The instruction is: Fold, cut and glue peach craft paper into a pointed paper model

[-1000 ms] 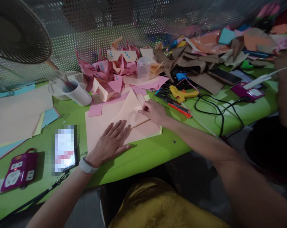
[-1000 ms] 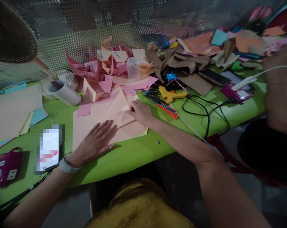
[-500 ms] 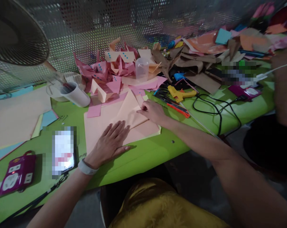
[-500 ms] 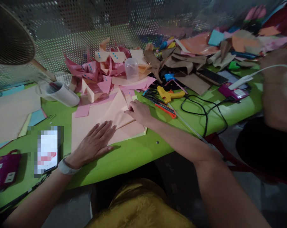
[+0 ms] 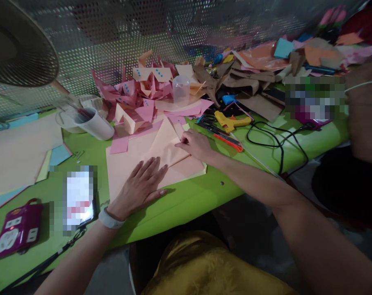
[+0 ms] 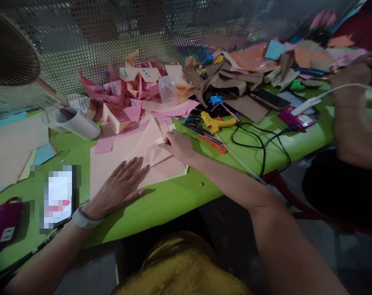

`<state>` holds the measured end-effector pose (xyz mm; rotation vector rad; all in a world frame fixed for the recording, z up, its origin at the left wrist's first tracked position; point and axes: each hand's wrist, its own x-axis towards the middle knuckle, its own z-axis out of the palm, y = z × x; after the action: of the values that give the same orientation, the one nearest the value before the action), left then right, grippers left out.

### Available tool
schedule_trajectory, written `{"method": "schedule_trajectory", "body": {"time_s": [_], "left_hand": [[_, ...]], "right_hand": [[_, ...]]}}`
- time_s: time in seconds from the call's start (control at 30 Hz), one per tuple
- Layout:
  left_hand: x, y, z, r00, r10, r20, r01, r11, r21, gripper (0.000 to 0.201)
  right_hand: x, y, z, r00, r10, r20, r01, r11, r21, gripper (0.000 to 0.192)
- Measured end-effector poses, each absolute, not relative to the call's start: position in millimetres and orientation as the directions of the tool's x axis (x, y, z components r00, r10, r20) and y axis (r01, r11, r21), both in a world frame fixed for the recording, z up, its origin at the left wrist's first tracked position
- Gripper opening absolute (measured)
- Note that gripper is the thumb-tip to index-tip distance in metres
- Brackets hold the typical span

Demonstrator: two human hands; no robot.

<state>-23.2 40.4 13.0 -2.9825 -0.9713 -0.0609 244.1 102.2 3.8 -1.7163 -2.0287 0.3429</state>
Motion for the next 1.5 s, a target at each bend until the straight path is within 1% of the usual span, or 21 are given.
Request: {"method": "schedule_trajectory", "body": {"time_s": [0.13,0.2,0.23,0.27,0.3,0.33,0.37,0.43,0.5,0.57,0.73,0.87,1.0,1.03,1.1,1.17,1.23,1.3,1.33,1.4,1.5], "left_hand": [[-23,40,13,0.808,0.587,0.044,0.588,-0.809,0.010,0.073],[-23,40,13,0.809,0.586,0.046,0.586,-0.810,0.009,0.073],[-23,40,13,0.810,0.584,0.048,0.584,-0.811,0.009,0.073],[-23,41,12,0.811,0.582,0.053,0.582,-0.813,0.009,0.073],[-24,41,11,0.810,0.583,0.062,0.583,-0.812,0.009,0.073],[-25,41,9,0.809,0.583,0.074,0.584,-0.812,0.009,0.073],[-25,41,7,0.808,0.582,0.090,0.584,-0.812,0.009,0.072],[-27,42,4,0.809,0.576,0.120,0.579,-0.815,0.008,0.072],[-27,42,3,0.818,0.561,0.128,0.565,-0.825,0.001,0.072],[-27,42,3,0.825,0.553,0.119,0.558,-0.830,-0.007,0.074],[-25,42,9,0.817,0.570,0.085,0.572,-0.820,0.004,0.076],[-24,42,11,0.813,0.577,0.076,0.577,-0.816,0.030,0.075],[-24,41,11,0.808,0.585,0.069,0.584,-0.811,0.029,0.075],[-24,41,11,0.808,0.586,0.065,0.586,-0.810,0.025,0.075],[-24,40,11,0.806,0.589,0.060,0.589,-0.808,0.016,0.075],[-24,40,11,0.804,0.591,0.058,0.592,-0.806,0.008,0.075],[-23,39,11,0.802,0.594,0.057,0.595,-0.804,-0.001,0.075],[-22,38,12,0.800,0.598,0.054,0.599,-0.800,-0.008,0.074],[-21,38,13,0.798,0.600,0.050,0.601,-0.799,-0.009,0.074],[-21,37,14,0.798,0.602,0.033,0.602,-0.798,-0.009,0.074],[-26,35,18,0.805,0.593,0.002,0.593,-0.805,-0.002,0.078]], "right_hand": [[249,104,11,-0.081,0.978,0.191,0.875,0.161,-0.456,0.022],[248,99,20,-0.068,0.957,0.283,0.879,0.192,-0.437,0.022],[246,94,24,-0.106,0.933,0.344,0.875,0.252,-0.413,0.024],[242,88,27,-0.182,0.898,0.401,0.862,0.341,-0.375,0.028],[237,80,28,-0.317,0.850,0.421,0.824,0.467,-0.321,0.033],[231,72,28,-0.482,0.787,0.385,0.758,0.595,-0.267,0.039],[225,63,26,-0.607,0.723,0.328,0.695,0.684,-0.222,0.049],[214,49,17,-0.721,0.658,0.218,0.642,0.752,-0.149,0.072],[210,41,7,-0.741,0.656,0.143,0.648,0.754,-0.103,0.084],[210,38,1,-0.726,0.678,0.115,0.673,0.735,-0.085,0.089],[225,38,5,-0.709,0.699,0.089,0.693,0.715,-0.094,0.089],[248,33,8,-0.658,0.753,0.030,0.744,0.655,-0.129,0.100],[273,25,16,-0.571,0.821,-0.012,0.816,0.566,-0.116,0.100],[276,24,20,-0.549,0.836,-0.009,0.831,0.544,-0.112,0.098],[274,24,27,-0.518,0.854,0.046,0.848,0.520,-0.107,0.089],[263,28,32,-0.554,0.822,0.131,0.817,0.567,-0.102,0.077],[248,32,30,-0.652,0.740,0.163,0.736,0.670,-0.095,0.073],[236,37,23,-0.729,0.677,0.105,0.667,0.736,-0.115,0.082],[232,39,18,-0.740,0.669,0.066,0.658,0.741,-0.132,0.089],[230,40,11,-0.741,0.671,0.012,0.659,0.732,-0.172,0.096],[238,40,8,-0.736,0.678,0.002,0.661,0.719,-0.215,0.096]]}}
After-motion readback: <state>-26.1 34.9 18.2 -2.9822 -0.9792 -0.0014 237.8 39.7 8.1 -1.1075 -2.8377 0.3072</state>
